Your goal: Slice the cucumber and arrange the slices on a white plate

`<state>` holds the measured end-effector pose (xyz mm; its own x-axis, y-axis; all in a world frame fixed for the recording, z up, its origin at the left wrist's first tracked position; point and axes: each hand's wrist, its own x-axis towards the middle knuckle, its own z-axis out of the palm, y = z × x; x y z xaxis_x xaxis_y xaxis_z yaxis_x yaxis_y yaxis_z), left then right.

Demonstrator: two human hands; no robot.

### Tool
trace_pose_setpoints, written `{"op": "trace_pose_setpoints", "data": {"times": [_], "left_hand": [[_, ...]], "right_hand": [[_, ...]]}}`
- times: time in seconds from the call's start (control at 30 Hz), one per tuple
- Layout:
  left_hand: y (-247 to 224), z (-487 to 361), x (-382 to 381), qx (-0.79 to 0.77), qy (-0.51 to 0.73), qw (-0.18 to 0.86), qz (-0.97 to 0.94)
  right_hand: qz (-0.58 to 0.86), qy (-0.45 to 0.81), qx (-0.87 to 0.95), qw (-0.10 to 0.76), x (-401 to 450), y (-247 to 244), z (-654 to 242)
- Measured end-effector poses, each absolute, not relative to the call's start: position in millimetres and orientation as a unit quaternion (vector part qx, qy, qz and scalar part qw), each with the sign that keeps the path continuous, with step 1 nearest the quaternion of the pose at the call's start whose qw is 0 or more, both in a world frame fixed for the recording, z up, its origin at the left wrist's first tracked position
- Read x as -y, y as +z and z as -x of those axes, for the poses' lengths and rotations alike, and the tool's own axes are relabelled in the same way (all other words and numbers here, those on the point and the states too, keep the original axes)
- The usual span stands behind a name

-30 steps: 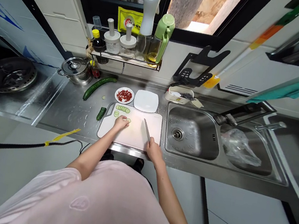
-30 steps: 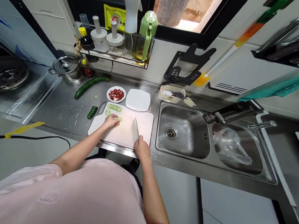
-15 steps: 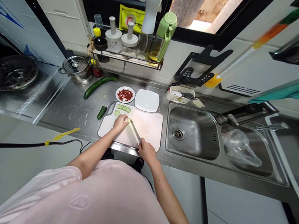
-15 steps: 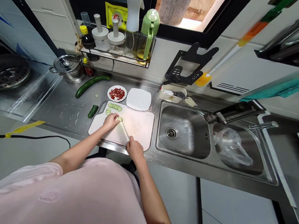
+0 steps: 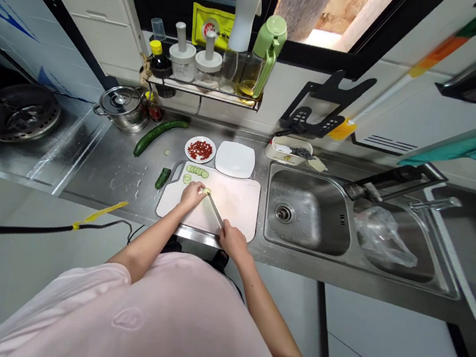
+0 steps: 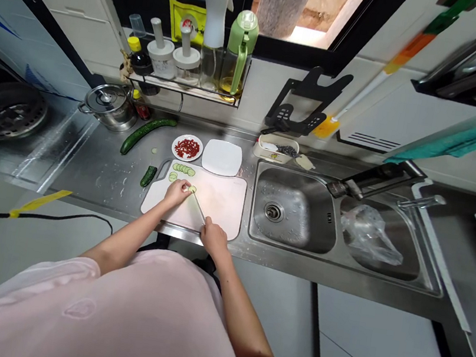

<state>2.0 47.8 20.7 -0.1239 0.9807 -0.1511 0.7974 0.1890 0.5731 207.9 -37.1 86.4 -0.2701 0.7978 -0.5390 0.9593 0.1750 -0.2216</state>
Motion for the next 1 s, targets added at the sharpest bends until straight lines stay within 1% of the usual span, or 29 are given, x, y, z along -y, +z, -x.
{"op": "trace_pose_setpoints", "data": {"times": [0.77,1.0], "left_hand": [[19,-2,-48,-0.727,0.185,0.254,-0.611],[22,-3,-47,-0.733,0.182,0.260,-0.602]], "right_hand": [[-0.589,-0.311,-0.728,0.163,34,94,-191],[-0.586,-0.300,-0.736,0.157,24,92,-184]]}}
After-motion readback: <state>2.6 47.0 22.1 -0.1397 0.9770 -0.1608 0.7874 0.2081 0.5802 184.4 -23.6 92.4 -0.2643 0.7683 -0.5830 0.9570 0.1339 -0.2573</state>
